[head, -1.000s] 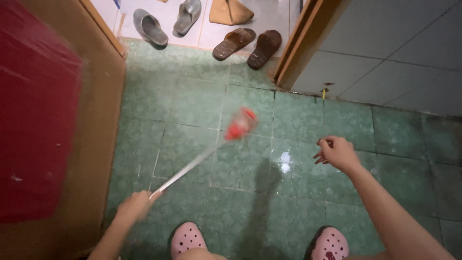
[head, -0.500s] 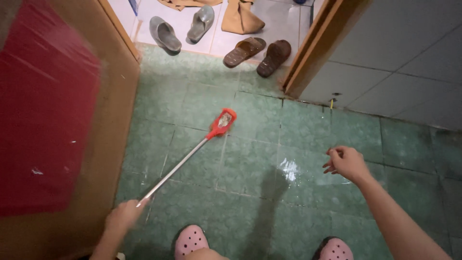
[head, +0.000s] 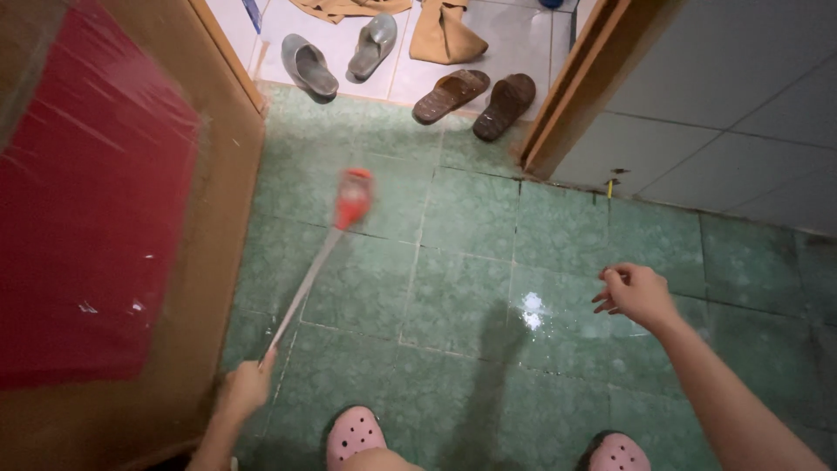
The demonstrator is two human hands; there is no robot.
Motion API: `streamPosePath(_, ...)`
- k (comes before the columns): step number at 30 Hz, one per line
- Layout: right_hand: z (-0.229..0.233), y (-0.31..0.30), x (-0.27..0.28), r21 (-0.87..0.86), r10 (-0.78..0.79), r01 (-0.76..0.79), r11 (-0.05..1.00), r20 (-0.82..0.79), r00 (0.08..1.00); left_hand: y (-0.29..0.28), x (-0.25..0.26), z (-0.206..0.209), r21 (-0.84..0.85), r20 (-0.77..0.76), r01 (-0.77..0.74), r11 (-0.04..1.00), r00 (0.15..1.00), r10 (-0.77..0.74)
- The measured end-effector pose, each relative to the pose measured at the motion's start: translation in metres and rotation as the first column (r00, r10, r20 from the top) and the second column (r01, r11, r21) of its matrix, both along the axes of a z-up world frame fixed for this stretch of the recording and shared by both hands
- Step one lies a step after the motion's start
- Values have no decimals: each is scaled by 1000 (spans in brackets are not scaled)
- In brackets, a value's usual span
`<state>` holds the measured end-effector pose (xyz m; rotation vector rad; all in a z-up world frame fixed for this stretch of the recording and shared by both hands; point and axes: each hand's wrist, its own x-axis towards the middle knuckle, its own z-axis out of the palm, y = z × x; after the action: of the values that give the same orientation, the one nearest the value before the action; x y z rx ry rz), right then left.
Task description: The person mops a green tiled floor using a red mop. They move the mop back and forth across the floor, focusing on a small area near the doorway where several pairs of slippers are placed.
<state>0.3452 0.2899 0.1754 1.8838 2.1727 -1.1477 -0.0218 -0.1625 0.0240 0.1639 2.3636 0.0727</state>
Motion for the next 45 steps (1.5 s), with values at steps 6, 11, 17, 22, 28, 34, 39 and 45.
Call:
streamPosePath(6, -4, 9, 6, 35, 41, -43, 998, 74, 996, 4, 11, -14, 50, 47, -26, 998, 999, 23)
streamPosePath(11, -6, 11, 9, 20, 27, -28, 999, 56, 998, -4, -10, 14, -104, -59, -1, 995, 998, -6)
streamPosePath(17, -5, 11, 13, 31, 53, -54, 998, 59, 997, -1, 10, 18, -16, 4, -58, 998, 998, 58)
streamPosePath(22, -22, 23, 23, 121, 85, -103, 987, 145, 986, -15, -3, 23, -144, 155, -13, 989, 987, 35)
streamPosePath(28, 17, 1, 13, 4, -42, 42, 999, 13, 999, 3, 7, 22, 51, 15, -226, 973, 974, 225)
streamPosePath(34, 13, 3, 18, 25, -18, 18, 1000, 12, 1000, -12, -19, 34, -148, 94, 0, 989, 996, 14)
streamPosePath(39, 9, 8, 23, 15, -12, 12, 1000, 27, 1000, -20, -15, -18, 37, 4, -158, 987, 987, 158)
streamPosePath(45, 3, 9, 21, 36, -7, 5, 999, 49, 999, -33, -11, 26, -145, 21, -5, 989, 1000, 8)
